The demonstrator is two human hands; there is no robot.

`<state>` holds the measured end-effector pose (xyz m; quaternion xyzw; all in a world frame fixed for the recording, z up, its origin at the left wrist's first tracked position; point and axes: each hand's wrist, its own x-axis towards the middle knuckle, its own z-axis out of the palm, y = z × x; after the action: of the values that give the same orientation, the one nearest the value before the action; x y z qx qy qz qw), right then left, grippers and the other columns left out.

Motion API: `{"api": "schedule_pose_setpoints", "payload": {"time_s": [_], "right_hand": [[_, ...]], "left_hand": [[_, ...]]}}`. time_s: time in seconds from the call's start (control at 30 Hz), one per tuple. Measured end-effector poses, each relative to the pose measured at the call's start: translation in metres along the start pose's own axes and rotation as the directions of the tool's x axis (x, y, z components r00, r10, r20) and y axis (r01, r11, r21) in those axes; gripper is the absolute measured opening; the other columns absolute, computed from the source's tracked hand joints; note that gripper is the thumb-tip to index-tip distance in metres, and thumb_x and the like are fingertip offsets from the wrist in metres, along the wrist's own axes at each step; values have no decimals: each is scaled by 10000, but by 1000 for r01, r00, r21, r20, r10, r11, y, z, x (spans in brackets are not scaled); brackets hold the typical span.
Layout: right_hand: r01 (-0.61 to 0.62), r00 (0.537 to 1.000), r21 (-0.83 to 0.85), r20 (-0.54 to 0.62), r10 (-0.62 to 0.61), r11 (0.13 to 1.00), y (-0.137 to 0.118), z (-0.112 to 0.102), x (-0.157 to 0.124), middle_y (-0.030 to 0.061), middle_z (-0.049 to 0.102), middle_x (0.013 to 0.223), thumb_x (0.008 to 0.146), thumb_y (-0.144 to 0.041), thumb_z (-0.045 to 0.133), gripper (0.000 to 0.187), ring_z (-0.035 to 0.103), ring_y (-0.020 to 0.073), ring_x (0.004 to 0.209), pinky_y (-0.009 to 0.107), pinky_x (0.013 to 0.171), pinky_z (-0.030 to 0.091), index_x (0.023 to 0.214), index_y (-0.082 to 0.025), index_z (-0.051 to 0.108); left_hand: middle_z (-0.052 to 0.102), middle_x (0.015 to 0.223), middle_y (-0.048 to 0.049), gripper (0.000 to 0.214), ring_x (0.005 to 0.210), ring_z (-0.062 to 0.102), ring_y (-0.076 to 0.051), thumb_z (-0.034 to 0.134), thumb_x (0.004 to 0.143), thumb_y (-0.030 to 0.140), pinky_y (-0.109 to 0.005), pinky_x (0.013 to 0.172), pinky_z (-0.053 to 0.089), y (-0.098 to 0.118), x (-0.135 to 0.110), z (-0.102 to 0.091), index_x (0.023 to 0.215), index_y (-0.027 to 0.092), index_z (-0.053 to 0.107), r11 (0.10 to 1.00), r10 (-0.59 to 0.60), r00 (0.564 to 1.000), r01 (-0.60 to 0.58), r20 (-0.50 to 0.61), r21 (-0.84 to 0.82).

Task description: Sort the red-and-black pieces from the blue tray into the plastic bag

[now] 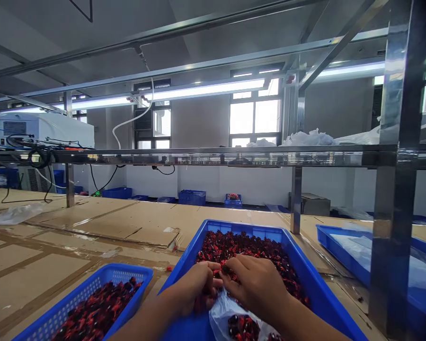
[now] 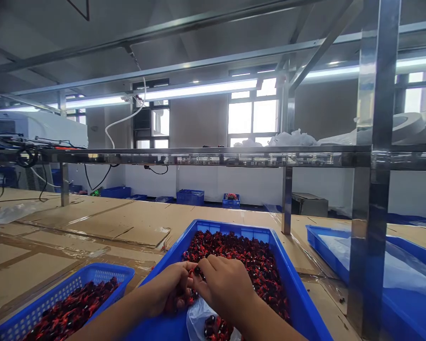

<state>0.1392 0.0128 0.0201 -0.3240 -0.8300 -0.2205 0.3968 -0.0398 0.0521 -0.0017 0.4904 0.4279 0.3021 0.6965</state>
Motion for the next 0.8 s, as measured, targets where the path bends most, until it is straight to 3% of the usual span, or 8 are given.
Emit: {"api": "schedule_pose_setpoints", "payload": {"time_s": [0.1, 0.17, 0.27, 0.37, 0.43, 0.57, 0.73, 0.8], "right_hand": [[-344, 938, 374, 99, 332, 861, -4, -1, 3, -2, 554, 600, 792, -282, 590, 162, 471, 119, 540, 241, 511, 254, 665, -187, 555], [-648, 723, 655, 372, 582, 388, -3, -1, 5, -37, 426, 533, 777, -362, 522, 233, 365, 99, 456, 225, 439, 222, 618, -201, 463], [-709, 467, 647, 729, 501, -280, 4, -2, 8, -46, 397, 573, 785, -437, 375, 261, 301, 88, 395, 209, 342, 139, 673, -213, 450], [-632, 452, 594, 805, 385, -498, 11, -1, 9, -30, 492, 710, 778, -443, 459, 264, 351, 62, 416, 182, 323, 96, 785, -191, 534], [-662, 462, 598, 801, 382, -452, 12, 3, 9, -43, 498, 706, 782, -434, 525, 251, 315, 44, 394, 177, 316, 87, 805, -187, 554], [-789, 515, 612, 713, 475, -62, 9, 16, 5, -89, 410, 516, 827, -453, 541, 275, 263, 59, 340, 196, 323, 167, 727, -196, 544], [-648, 760, 617, 494, 421, 447, -2, 14, 2, 0, 690, 756, 861, -342, 576, 189, 597, 136, 644, 225, 585, 411, 860, -201, 702], [-599, 797, 534, 470, 380, 597, -6, 9, 1, 5, 734, 850, 863, -292, 576, 168, 650, 170, 745, 242, 658, 431, 938, -237, 715]], "left_hand": [[587, 710, 7, 417, 437, 489, -83, 617, 679, 231, -159, 384, 314, -2, 0, 3, 1071, 204, 477, 999, -42, 997, 43, -71, 24], [631, 755, -27, 387, 430, 491, -87, 596, 755, 273, -161, 373, 316, -1, -3, 6, 1108, 198, 454, 998, -38, 997, 41, -73, 40], [676, 843, -77, 311, 398, 453, -72, 479, 895, 369, -152, 343, 294, 2, -8, 11, 1148, 198, 421, 995, 17, 997, -9, -77, 96], [669, 794, -62, 377, 366, 407, -64, 421, 928, 501, -141, 318, 262, 6, -11, 14, 1159, 204, 434, 987, 59, 997, -51, -50, 150], [619, 687, -14, 475, 359, 386, -69, 415, 906, 596, -137, 310, 247, 7, -12, 15, 1183, 212, 440, 984, 89, 996, -84, -24, 159], [379, 555, 95, 602, 352, 327, -66, 438, 844, 713, -134, 308, 239, 6, -13, 16, 1225, 247, 440, 979, 166, 985, -170, 41, 111], [376, 589, 82, 696, 375, 367, -79, 376, 828, 769, -148, 322, 249, 3, -17, 23, 1335, 293, 404, 974, 197, 980, -200, 30, 105], [411, 584, 67, 769, 381, 403, -101, 290, 816, 811, -165, 322, 278, 1, -18, 26, 1379, 293, 366, 969, 193, 981, -193, 15, 153]]}}
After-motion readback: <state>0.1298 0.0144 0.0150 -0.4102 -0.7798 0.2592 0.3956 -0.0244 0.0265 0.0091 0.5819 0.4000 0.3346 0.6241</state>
